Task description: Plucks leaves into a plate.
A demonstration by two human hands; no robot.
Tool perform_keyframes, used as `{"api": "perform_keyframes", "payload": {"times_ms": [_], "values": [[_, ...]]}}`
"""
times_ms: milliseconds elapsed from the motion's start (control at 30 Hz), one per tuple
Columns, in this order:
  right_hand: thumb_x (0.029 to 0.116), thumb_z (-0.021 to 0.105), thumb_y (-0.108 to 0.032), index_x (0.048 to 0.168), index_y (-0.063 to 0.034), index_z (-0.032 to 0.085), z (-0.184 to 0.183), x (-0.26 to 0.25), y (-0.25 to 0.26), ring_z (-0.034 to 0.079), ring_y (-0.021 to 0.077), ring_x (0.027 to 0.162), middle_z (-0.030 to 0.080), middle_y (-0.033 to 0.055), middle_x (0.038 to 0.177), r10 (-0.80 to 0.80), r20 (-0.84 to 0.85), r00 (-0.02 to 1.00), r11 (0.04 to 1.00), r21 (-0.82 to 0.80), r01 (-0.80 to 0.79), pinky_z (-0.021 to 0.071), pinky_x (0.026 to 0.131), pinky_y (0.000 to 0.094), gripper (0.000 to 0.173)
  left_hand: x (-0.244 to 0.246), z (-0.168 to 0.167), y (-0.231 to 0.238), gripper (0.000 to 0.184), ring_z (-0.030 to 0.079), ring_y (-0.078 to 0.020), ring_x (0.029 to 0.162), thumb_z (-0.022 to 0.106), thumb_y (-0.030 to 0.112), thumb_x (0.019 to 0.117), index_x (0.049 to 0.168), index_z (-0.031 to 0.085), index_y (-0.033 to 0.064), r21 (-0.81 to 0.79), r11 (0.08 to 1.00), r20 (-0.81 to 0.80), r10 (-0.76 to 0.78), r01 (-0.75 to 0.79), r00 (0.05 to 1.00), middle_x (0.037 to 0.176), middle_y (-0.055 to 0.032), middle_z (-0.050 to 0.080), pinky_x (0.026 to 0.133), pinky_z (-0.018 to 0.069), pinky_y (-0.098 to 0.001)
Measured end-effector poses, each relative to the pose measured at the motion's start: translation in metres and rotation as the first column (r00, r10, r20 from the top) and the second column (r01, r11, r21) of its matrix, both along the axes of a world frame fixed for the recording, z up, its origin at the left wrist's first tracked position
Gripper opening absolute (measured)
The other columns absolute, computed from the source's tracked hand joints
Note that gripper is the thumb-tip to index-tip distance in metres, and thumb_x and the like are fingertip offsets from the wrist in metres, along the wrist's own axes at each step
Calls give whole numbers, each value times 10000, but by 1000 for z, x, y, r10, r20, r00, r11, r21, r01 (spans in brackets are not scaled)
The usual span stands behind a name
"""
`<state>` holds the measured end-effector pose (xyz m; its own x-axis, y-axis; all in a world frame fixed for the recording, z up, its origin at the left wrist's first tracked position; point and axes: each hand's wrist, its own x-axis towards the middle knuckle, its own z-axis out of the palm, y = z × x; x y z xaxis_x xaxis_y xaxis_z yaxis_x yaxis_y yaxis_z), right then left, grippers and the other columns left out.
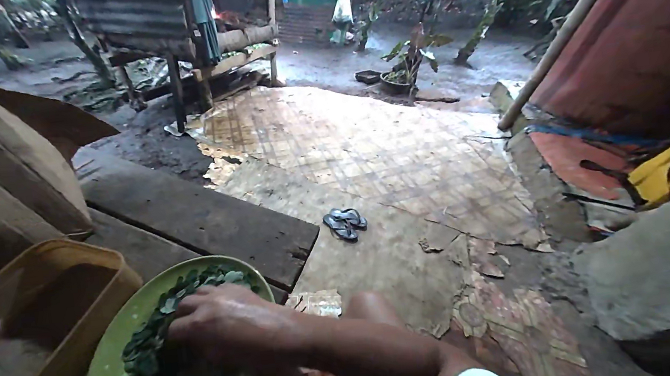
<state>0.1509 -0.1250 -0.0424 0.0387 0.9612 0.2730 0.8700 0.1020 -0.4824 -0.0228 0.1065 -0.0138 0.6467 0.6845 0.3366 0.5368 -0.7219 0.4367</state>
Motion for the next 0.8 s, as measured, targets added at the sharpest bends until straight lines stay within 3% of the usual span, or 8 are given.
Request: {"api": "perform_keyframes", "payload": {"times_ms": [100,167,300,433,500,633,800], "values": [[980,569,20,1092,16,739,17,9,-2,681,326,1082,713,192,1118,-14,-126,992,998,60,21,547,943,475,204,-6,-22,19,312,608,-562,1101,519,147,1057,1098,690,-110,162,986,11,-35,32,999,1128,-376,640,962,441,-706],[986,589,6,1111,-3,738,26,15,-3,693,269,1037,714,160,1110,-17,-162,987,998,49,25,558,931,434,194,-6,-17,9,275,586,-574,1148,544,119,1048,1132,689,-99,154,988,-9,11,-9,1000,1180,-377,625,999,419,-727],[940,657,16,1057,-60,744,39,19,-5,702,176,912,717,89,1040,-6,-109,994,991,132,20,598,830,354,164,0,19,-29,314,516,-532,1293,566,119,1040,1273,645,-77,94,995,-23,30,-28,999,1351,-335,569,1082,381,-676],[975,639,-49,1148,-106,734,43,23,-11,699,115,920,713,42,1074,-16,-153,988,997,72,27,603,810,303,205,2,28,-37,314,525,-427,1324,592,150,1022,1286,665,-3,117,992,14,-58,56,998,1387,-257,576,1113,395,-591],[981,625,-45,1213,-107,717,40,27,-12,696,99,989,705,44,1145,35,-212,977,998,49,-25,598,860,278,257,3,31,-44,281,566,-374,1283,595,142,1018,1257,684,25,109,985,9,-134,132,991,1350,-228,600,1084,438,-549],[967,623,-4,1241,-97,707,29,30,-17,702,101,1001,702,43,1188,59,-321,945,996,82,-34,610,866,281,301,10,29,-67,199,664,-242,1040,597,140,1011,1129,737,62,44,936,-16,-350,350,937,1146,-135,684,921,541,-452],[987,621,-35,1219,-70,691,9,27,-26,713,64,947,739,38,1085,-95,-444,891,969,163,184,603,841,248,245,22,16,-83,171,676,-171,910,626,85,991,1119,738,83,-105,849,-121,-528,519,840,1033,-82,700,834,569,-380]]}}
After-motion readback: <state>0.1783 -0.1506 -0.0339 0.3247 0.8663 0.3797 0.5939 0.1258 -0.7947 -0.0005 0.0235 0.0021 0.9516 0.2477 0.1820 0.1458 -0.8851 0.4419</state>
